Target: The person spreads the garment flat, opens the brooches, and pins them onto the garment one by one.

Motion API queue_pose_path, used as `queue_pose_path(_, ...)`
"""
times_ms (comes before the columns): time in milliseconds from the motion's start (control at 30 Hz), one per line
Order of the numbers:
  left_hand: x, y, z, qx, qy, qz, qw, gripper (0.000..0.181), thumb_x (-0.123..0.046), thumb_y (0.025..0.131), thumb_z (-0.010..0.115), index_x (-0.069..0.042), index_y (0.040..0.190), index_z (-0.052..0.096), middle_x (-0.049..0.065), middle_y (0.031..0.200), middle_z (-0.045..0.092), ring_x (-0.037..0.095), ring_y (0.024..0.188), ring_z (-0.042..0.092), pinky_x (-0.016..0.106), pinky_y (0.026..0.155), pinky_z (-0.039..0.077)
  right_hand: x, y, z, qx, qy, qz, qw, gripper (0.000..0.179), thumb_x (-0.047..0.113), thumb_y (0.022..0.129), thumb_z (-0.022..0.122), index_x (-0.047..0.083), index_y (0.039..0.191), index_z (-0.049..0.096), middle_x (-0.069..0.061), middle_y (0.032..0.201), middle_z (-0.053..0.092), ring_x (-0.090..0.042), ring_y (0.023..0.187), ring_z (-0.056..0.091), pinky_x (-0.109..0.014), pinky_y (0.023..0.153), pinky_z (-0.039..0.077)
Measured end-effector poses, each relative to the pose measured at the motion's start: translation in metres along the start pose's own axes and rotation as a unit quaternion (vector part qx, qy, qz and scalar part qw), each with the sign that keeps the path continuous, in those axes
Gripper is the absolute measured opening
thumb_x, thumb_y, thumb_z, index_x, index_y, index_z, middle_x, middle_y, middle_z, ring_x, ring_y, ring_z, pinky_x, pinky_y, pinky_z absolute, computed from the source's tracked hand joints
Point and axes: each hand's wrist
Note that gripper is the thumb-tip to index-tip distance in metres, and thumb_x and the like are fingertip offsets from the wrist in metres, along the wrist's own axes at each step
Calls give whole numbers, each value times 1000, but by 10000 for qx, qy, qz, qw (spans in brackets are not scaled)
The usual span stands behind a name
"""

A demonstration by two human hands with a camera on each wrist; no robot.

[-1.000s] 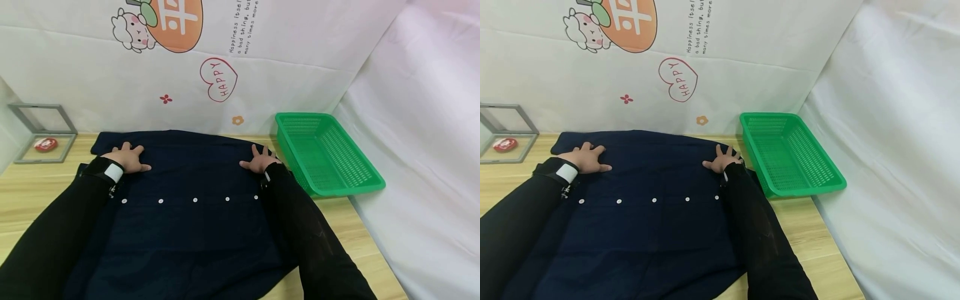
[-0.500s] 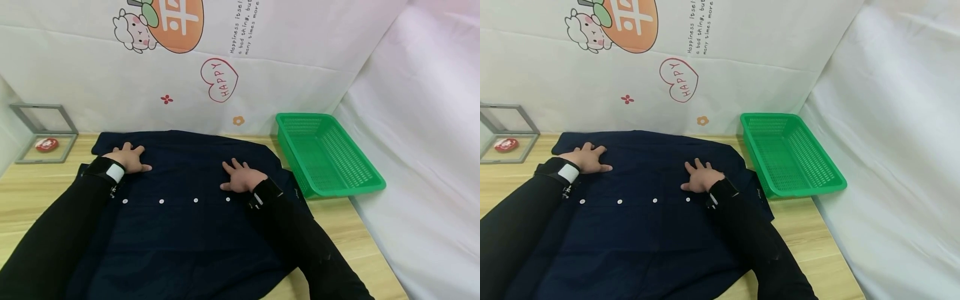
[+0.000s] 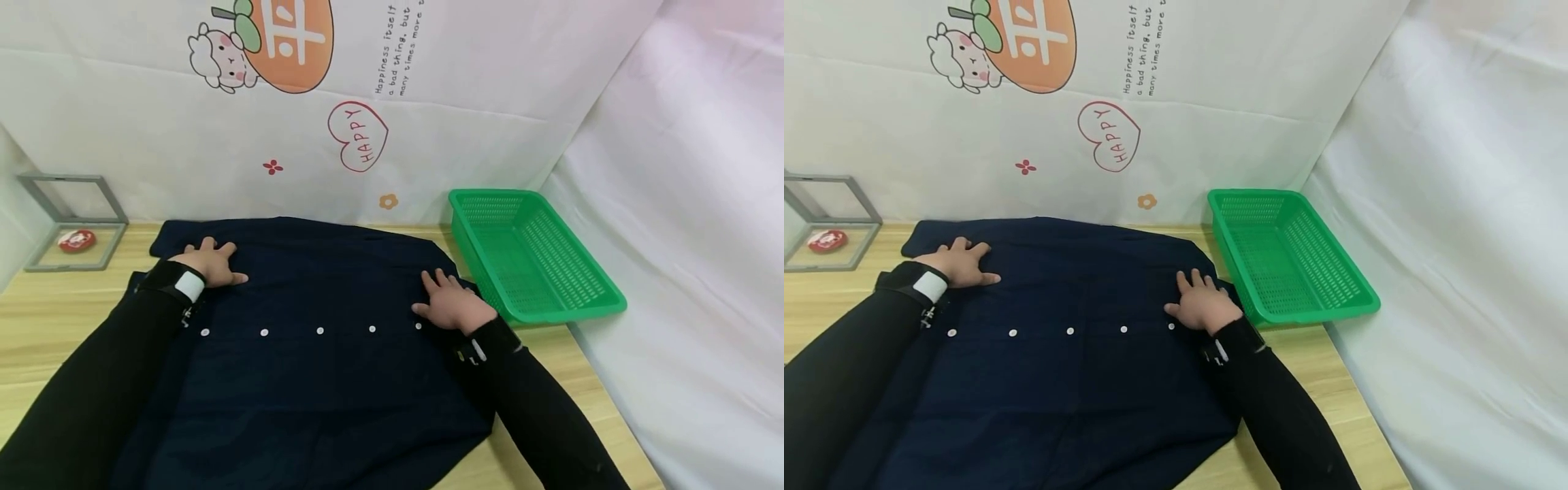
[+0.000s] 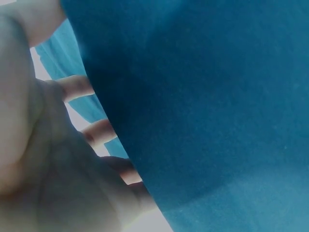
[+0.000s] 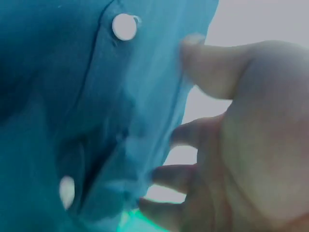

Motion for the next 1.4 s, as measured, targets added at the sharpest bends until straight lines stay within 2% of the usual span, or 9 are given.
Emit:
queue_pose_path(100,-1,-2,0,-13,35,-2,10000,87,-46,98,60,9,153,19,46,146,7,75,125,11,79,98,18,-10,-8,5,-142,-154,41,9998,71,42,107,43,5,160,12,-23,163,5,-44,147,11,-58,114,18)
queue_pose_path(267,-2,-4,-1,-14,123,-32,9999,87,-47,98,60,8,153,20,46,146,8,74,125,14,78,97,21,-22,-3,13,-399,-334,-171,9985,66,40,109,36,-2,157,17,-26,162,11,-41,147,14,-52,115,20)
queue_pose_path(567,-1,-1,0,-42,122,-32,9999,86,-47,99,59,8,153,20,46,146,9,74,124,15,78,96,21,-30,12,16,-499,-183,184,9984,66,46,107,40,5,157,27,-26,161,13,-46,145,16,-62,110,25)
queue_pose_path(733,1,1,3,-58,94,6,9999,87,-48,98,59,8,152,20,46,145,10,74,123,16,78,96,21,-31,19,18,-523,-257,330,9978,72,51,105,40,5,158,23,-28,160,13,-50,145,9,-64,109,25)
queue_pose_path(1000,-4,-4,0,-43,137,-17,9999,84,-45,99,59,9,151,21,47,145,9,74,125,12,77,99,19,-34,18,13,-460,123,348,9983,74,51,106,39,6,160,17,-29,161,7,-50,145,5,-61,112,21)
queue_pose_path(1133,-6,-7,0,-24,122,-11,9999,83,-45,100,57,9,152,20,45,146,9,73,126,12,78,98,20,-31,-3,13,-647,142,-54,9978,64,33,108,43,3,159,16,-29,161,6,-50,144,14,-59,111,24)
queue_pose_path(1233,-6,-7,2,-41,87,11,10000,83,-45,100,56,9,152,20,45,146,8,73,127,12,79,96,19,-31,-33,17,-1101,-221,-560,9921,56,15,105,51,-4,153,30,-31,154,28,-47,136,36,-53,106,37)
queue_pose_path(1333,-4,-8,3,-82,26,7,10000,83,-45,100,56,8,152,19,45,146,7,74,127,9,81,95,18,-35,-65,28,-1652,-756,-844,9797,43,8,99,60,-8,137,50,-28,123,57,-39,107,60,-45,84,53)
queue_pose_path(1400,-2,-7,4,-83,-8,-7,10000,84,-46,100,56,8,153,18,45,146,6,74,127,7,81,95,17,-38,-84,35,-1706,-839,-661,9795,30,10,96,63,-7,120,60,-22,101,63,-34,86,65,-43,69,55)
Point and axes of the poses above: each hand's wrist, its own y-axis towards the middle knuckle, its own z-axis out of the palm, x = y × z
